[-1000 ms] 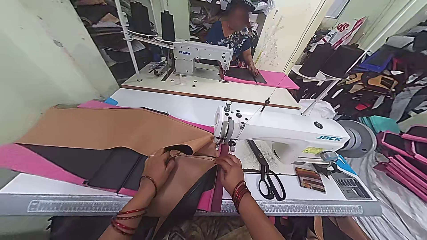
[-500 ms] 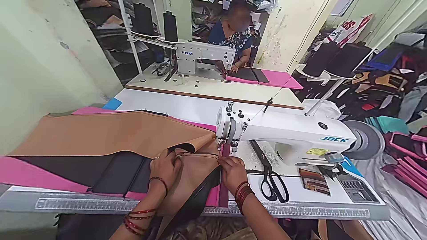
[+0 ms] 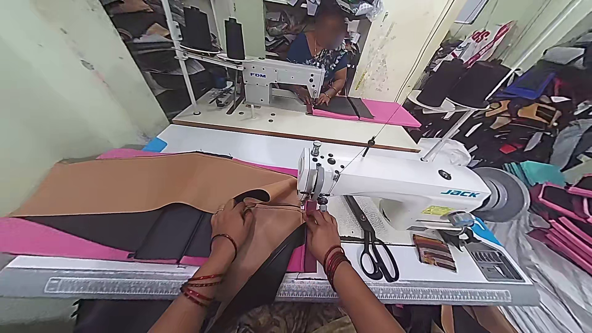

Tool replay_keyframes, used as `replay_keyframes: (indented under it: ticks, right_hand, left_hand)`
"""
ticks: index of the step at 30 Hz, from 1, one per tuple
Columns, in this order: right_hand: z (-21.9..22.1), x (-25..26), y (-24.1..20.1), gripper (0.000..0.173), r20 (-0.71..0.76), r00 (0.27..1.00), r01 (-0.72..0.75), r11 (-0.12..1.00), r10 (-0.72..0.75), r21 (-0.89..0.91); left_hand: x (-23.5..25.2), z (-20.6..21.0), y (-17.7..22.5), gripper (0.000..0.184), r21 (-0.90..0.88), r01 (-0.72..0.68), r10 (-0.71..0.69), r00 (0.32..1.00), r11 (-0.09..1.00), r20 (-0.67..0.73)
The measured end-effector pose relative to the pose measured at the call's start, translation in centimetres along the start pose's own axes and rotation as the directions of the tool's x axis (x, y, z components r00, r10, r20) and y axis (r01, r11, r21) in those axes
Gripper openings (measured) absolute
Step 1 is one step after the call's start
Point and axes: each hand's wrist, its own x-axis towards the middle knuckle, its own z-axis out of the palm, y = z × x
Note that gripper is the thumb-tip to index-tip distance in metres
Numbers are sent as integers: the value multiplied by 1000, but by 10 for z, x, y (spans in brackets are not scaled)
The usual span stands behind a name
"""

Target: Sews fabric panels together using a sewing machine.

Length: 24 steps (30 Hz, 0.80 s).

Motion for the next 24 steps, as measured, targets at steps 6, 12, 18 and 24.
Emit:
replay_keyframes:
  ticks: [6, 12, 18, 24]
  right_hand:
    - [-9, 8, -1, 44, 90, 992, -91, 996, 90, 13]
    - [-7, 13, -1, 45, 134, 982, -129, 991, 130, -20]
    - [-7, 18, -2, 46, 148, 974, -167, 985, 173, -54]
    - [-5, 4, 4, 44, 4, 1000, -13, 993, 12, 117]
  left_hand:
    - [10, 0, 4, 38, 6, 1, -1, 1000, 1000, 4]
    - [20, -1, 7, 39, 0, 17, -17, 1000, 1000, 5]
    - [30, 0, 12, 41, 19, 24, -24, 1000, 1000, -7]
    - [21, -6, 4, 51, -14, -10, 10, 1000, 1000, 28]
